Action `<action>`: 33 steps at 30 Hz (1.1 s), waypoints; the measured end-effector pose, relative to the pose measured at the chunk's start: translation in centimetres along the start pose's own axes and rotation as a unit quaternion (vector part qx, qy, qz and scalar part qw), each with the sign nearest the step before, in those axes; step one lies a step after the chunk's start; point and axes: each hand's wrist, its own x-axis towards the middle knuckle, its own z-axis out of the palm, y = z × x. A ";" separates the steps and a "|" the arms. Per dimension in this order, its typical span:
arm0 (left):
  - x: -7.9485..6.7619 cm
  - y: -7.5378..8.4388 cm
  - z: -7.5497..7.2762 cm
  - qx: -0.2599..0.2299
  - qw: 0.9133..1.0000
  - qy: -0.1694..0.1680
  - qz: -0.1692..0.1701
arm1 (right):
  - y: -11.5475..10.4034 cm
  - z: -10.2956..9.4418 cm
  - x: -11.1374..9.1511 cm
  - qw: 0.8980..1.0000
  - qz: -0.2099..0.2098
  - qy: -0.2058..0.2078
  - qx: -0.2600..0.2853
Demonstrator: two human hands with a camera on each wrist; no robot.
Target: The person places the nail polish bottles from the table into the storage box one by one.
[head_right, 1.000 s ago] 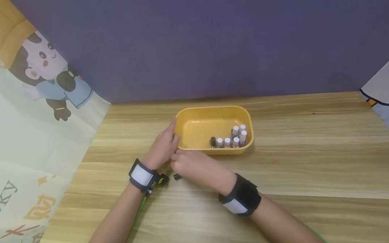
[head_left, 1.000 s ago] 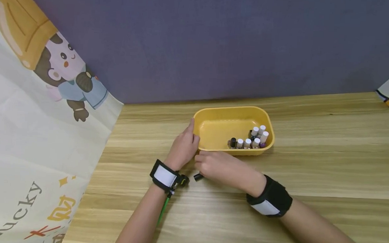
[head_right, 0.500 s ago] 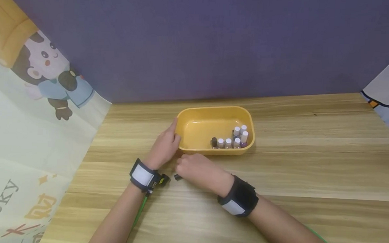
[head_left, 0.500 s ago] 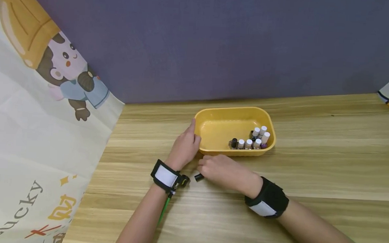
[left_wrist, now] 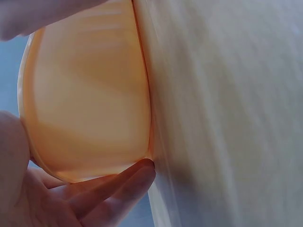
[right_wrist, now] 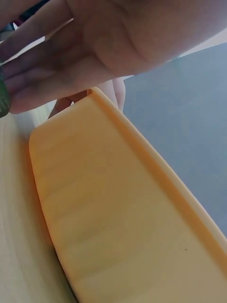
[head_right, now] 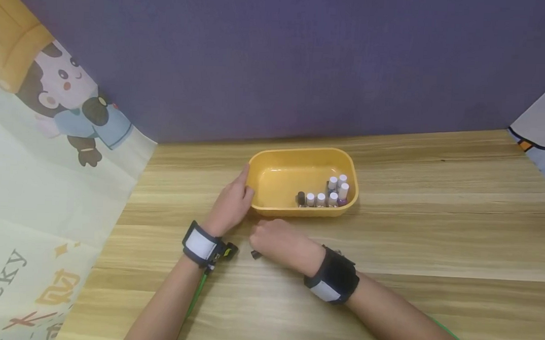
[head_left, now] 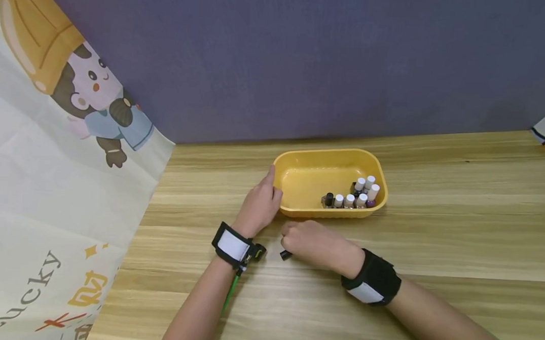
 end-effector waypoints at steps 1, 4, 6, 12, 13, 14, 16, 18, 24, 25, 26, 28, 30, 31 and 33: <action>0.0 0.0 0.0 0.000 1.000 0.001 0.000 | 0.0 0.1 0.0 1.000 -0.001 0.001 -0.001; 0.0 -0.1 0.0 0.003 1.000 0.002 0.000 | 0.0 0.2 0.1 1.000 -0.004 0.003 -0.005; 0.1 0.0 0.0 0.004 1.000 0.002 0.000 | 0.0 0.4 0.1 1.000 -0.005 0.007 -0.006; 0.1 0.0 0.0 0.001 1.000 0.004 0.000 | 0.0 0.7 0.2 1.000 -0.015 0.022 -0.008; 0.1 0.0 0.0 0.001 1.000 0.004 -0.001 | 0.0 0.8 0.2 1.000 -0.017 0.024 -0.009; 0.1 0.0 0.0 -0.001 1.000 0.004 -0.001 | 0.0 0.8 0.2 1.000 -0.018 0.025 -0.008; 0.0 0.0 0.0 -0.003 1.000 0.003 0.000 | 0.0 0.8 0.2 0.999 -0.019 0.025 -0.009; 0.0 0.1 -0.1 -0.002 1.000 0.003 0.000 | -0.1 0.7 0.1 0.999 -0.020 0.025 -0.013; -0.1 0.2 -0.3 -0.006 1.000 -0.002 -0.004 | -0.1 0.6 0.1 0.999 -0.034 0.028 -0.029; -0.1 0.2 -0.2 -0.008 1.000 -0.003 -0.005 | -0.2 0.6 0.1 0.998 -0.038 0.027 -0.029; -0.1 0.2 -0.2 -0.009 1.000 -0.003 -0.005 | -0.2 0.6 0.1 0.998 -0.042 0.027 -0.030; -0.1 0.2 -0.2 -0.010 1.000 -0.004 -0.006 | -0.2 0.6 0.0 0.998 -0.047 0.025 -0.029; -0.1 0.2 -0.1 -0.012 1.000 -0.004 -0.007 | -0.2 0.6 -0.1 0.998 -0.050 0.025 -0.024; -0.1 0.2 -0.1 -0.011 1.000 -0.004 -0.006 | -0.1 0.5 -0.1 0.998 -0.051 0.025 -0.020; -0.1 0.1 -0.1 -0.009 1.000 -0.002 -0.006 | 0.0 0.5 -0.2 0.998 -0.051 0.022 -0.008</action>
